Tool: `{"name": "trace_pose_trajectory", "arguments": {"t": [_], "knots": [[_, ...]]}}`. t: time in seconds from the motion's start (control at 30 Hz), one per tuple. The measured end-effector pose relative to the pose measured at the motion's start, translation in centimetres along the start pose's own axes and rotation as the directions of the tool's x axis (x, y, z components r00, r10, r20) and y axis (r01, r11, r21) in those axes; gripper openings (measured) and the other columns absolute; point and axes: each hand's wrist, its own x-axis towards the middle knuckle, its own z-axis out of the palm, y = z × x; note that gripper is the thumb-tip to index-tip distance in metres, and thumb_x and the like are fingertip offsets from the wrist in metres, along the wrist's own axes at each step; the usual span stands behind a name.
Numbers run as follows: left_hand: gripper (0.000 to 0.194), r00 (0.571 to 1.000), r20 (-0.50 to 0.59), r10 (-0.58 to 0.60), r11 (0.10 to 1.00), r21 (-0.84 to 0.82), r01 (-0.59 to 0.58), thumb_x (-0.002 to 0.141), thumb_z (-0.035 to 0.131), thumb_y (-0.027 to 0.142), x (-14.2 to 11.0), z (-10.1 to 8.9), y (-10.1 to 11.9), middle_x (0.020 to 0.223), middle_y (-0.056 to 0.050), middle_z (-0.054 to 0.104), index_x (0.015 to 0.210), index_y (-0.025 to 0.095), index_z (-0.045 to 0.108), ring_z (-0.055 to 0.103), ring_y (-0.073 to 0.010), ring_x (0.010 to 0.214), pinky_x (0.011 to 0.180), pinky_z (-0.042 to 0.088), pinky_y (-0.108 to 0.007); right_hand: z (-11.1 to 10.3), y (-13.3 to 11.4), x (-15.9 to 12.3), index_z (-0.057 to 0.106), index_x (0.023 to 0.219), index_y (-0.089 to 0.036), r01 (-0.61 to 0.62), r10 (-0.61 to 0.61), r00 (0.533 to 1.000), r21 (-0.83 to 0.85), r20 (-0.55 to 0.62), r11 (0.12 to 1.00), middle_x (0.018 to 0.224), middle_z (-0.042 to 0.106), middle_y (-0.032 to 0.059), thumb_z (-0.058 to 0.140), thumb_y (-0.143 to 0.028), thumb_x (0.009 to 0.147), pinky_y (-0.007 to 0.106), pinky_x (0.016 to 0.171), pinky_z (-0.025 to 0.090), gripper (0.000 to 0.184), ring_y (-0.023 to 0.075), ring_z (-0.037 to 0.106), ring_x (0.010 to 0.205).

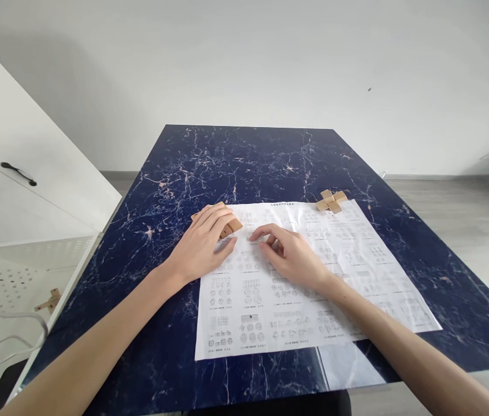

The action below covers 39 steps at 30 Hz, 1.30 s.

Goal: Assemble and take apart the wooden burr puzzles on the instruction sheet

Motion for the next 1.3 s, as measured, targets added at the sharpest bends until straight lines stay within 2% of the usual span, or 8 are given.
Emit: {"name": "trace_pose_trajectory", "arguments": {"t": [0.2, 0.37, 0.67, 0.83, 0.9, 1.03, 1.17, 1.3], "knots": [[0.022, 0.973, -0.03, 0.228, 0.974, -0.003, -0.229, 0.104, 0.049, 0.014, -0.2, -0.7, 1.1, 0.112, -0.007, 0.076, 0.113, 0.022, 0.067, 0.073, -0.0251, 0.107, 0.097, 0.058, -0.043, 0.2, -0.1, 0.0, 0.067, 0.11, -0.024, 0.084, -0.084, 0.996, -0.024, -0.03, 0.996, 0.097, 0.076, 0.0042, 0.051, -0.025, 0.103, 0.034, 0.066, 0.048, 0.017, 0.0165, 0.062, 0.069], [0.025, 0.914, 0.016, 0.405, 0.914, 0.006, -0.405, 0.097, 0.047, 0.009, -1.1, -0.1, 3.0, 0.076, 0.0, 0.069, 0.08, 0.021, 0.061, 0.056, -0.0131, 0.057, 0.055, 0.045, -0.03, 0.3, -0.1, 0.0, 0.067, 0.107, -0.024, 0.152, -0.154, 0.988, -0.086, -0.018, 0.985, 0.101, 0.076, 0.0057, 0.049, -0.019, 0.102, 0.035, 0.073, 0.05, 0.019, 0.0196, 0.068, 0.08], [0.024, 0.9, 0.053, 0.433, 0.901, -0.007, -0.433, 0.09, 0.046, 0.008, -1.5, 0.7, 3.8, 0.065, 0.002, 0.059, 0.073, 0.02, 0.058, 0.046, -0.0128, 0.05, 0.05, 0.038, -0.032, 0.6, 0.3, -0.2, 0.068, 0.11, -0.022, 0.222, -0.228, 0.974, -0.175, -0.013, 0.959, 0.096, 0.076, 0.0048, 0.051, -0.017, 0.103, 0.033, 0.07, 0.048, 0.02, 0.0182, 0.067, 0.076], [0.023, 0.901, 0.06, 0.431, 0.903, -0.024, -0.43, 0.09, 0.046, 0.007, -1.4, 0.6, 3.7, 0.067, 0.002, 0.061, 0.074, 0.019, 0.058, 0.045, -0.0116, 0.05, 0.05, 0.037, -0.029, -0.2, 1.2, 0.2, 0.069, 0.109, -0.022, 0.226, -0.265, 0.952, -0.233, -0.152, 0.946, 0.089, 0.074, 0.0035, 0.051, -0.017, 0.104, 0.031, 0.061, 0.047, 0.019, 0.0159, 0.062, 0.066], [0.023, 0.9, 0.059, 0.432, 0.902, -0.032, -0.431, 0.09, 0.046, 0.006, -1.4, 0.6, 3.7, 0.068, 0.002, 0.062, 0.074, 0.018, 0.059, 0.046, -0.0114, 0.051, 0.051, 0.038, -0.028, -1.1, 1.9, 0.7, 0.067, 0.11, -0.021, 0.199, -0.264, 0.918, -0.232, -0.295, 0.952, 0.098, 0.073, 0.0068, 0.051, -0.019, 0.105, 0.032, 0.063, 0.051, 0.018, 0.0166, 0.064, 0.069], [0.024, 0.901, 0.06, 0.43, 0.903, -0.044, -0.428, 0.091, 0.046, 0.006, -1.4, 0.7, 3.7, 0.068, 0.002, 0.062, 0.075, 0.018, 0.06, 0.047, -0.0109, 0.051, 0.052, 0.037, -0.027, -3.4, 3.6, 1.7, 0.062, 0.121, -0.023, 0.073, -0.198, 0.767, -0.223, -0.611, 0.972, 0.139, 0.056, 0.0162, 0.055, -0.023, 0.102, 0.036, 0.063, 0.058, 0.02, 0.0151, 0.064, 0.071], [0.023, 0.904, 0.067, 0.423, 0.906, -0.056, -0.42, 0.09, 0.047, 0.005, -1.4, 0.7, 3.6, 0.069, 0.002, 0.064, 0.076, 0.018, 0.061, 0.049, -0.0109, 0.052, 0.053, 0.037, -0.026, -5.1, 5.9, 2.3, 0.054, 0.131, -0.023, -0.072, -0.045, 0.659, -0.123, -0.751, 0.99, 0.148, 0.049, 0.0204, 0.056, -0.021, 0.095, 0.04, 0.068, 0.059, 0.036, 0.0208, 0.067, 0.085], [0.024, 0.902, 0.078, 0.424, 0.906, -0.053, -0.421, 0.09, 0.046, 0.005, -1.3, 0.6, 3.6, 0.069, 0.002, 0.064, 0.076, 0.018, 0.061, 0.05, -0.0113, 0.052, 0.054, 0.038, -0.027, -5.2, 7.4, 2.6, 0.049, 0.137, -0.021, -0.107, 0.085, 0.69, 0.015, -0.719, 0.994, 0.126, 0.064, 0.0181, 0.058, -0.021, 0.092, 0.048, 0.087, 0.058, 0.047, 0.033, 0.065, 0.12]]}}
